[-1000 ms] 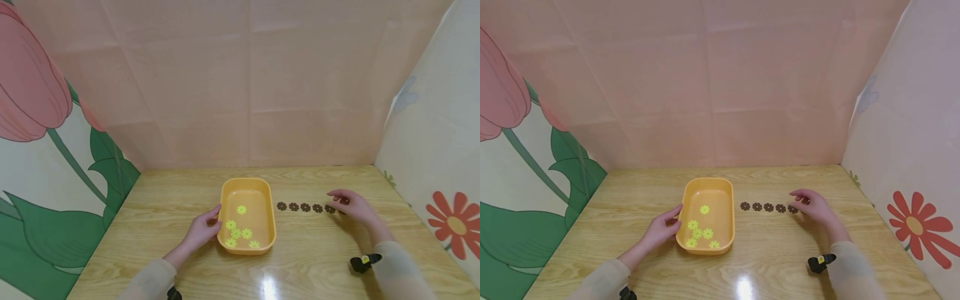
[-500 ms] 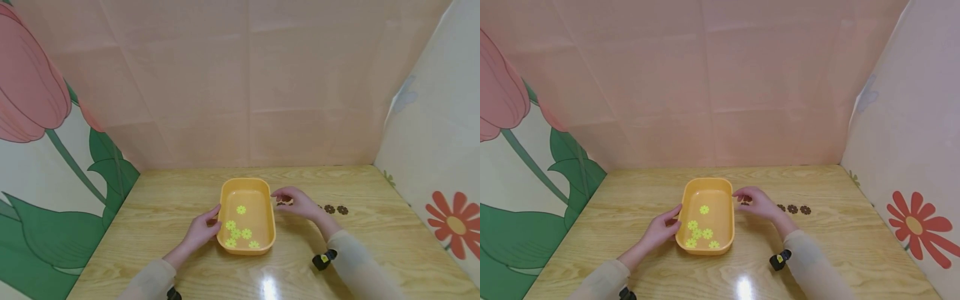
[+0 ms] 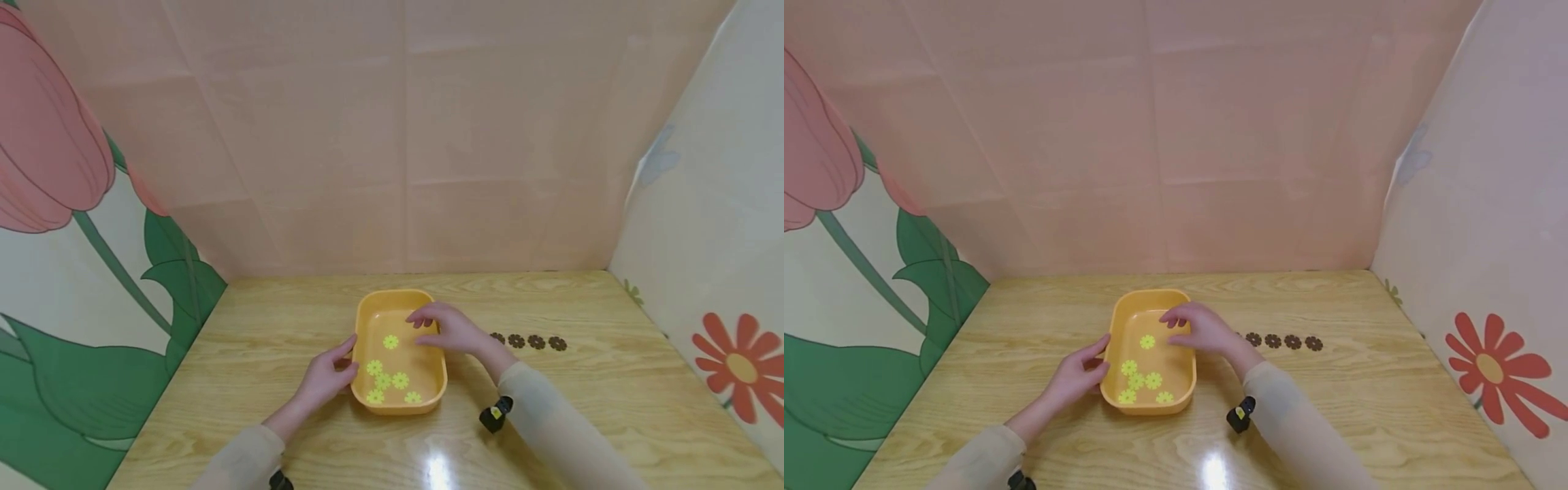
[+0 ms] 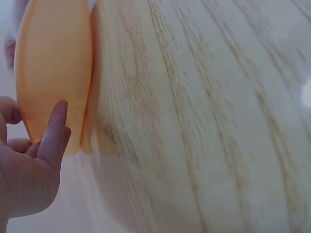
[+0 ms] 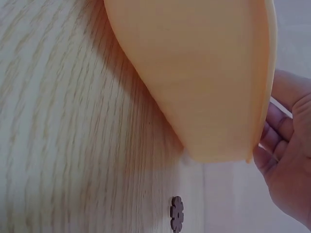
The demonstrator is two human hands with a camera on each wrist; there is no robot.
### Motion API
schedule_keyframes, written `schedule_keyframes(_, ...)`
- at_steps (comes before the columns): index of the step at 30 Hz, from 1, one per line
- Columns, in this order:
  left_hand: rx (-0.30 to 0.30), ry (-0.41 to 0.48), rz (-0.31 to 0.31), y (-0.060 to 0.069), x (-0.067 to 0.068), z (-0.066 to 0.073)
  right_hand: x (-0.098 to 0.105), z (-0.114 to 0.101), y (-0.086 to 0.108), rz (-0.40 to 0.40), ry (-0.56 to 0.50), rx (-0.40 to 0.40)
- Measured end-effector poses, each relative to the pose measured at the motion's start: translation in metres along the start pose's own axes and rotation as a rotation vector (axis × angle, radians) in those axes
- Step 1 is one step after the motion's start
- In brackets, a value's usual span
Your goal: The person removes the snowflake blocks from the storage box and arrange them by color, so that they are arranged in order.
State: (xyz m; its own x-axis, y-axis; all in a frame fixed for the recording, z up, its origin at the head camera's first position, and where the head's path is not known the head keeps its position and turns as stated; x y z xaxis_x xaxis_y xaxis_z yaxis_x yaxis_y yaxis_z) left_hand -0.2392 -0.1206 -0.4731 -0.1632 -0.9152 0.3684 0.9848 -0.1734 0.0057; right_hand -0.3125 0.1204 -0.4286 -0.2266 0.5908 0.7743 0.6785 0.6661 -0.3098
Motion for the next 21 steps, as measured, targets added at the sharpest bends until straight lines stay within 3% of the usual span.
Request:
schedule_keyframes(7,-0.012,-0.008,-0.012,-0.001,-0.001,0.003,-0.01,-0.004,-0.013,-0.029,-0.004,0.036)
schedule_keyframes(13,-0.006,-0.013,-0.012,-0.002,-0.002,0.002,-0.026,-0.005,-0.029,-0.1,-0.024,-0.04)
schedule_keyframes(21,-0.017,-0.009,-0.006,-0.002,-0.002,0.001,-0.037,-0.002,-0.043,-0.124,-0.047,-0.103)
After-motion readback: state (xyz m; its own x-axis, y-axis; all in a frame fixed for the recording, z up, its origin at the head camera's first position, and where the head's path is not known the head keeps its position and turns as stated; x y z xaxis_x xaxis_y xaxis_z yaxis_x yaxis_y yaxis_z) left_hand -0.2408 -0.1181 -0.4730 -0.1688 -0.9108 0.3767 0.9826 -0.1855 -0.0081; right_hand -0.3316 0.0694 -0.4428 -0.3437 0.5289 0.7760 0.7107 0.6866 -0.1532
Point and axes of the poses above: each hand's wrist, its own y-axis away from the middle knuckle, its own x-axis out of the back of the hand, z = x × y, the point moved 6 cm from there along -y, towards the middle knuckle, and after that the axes turned 2 degrees about -y, right-handed, at the moved point
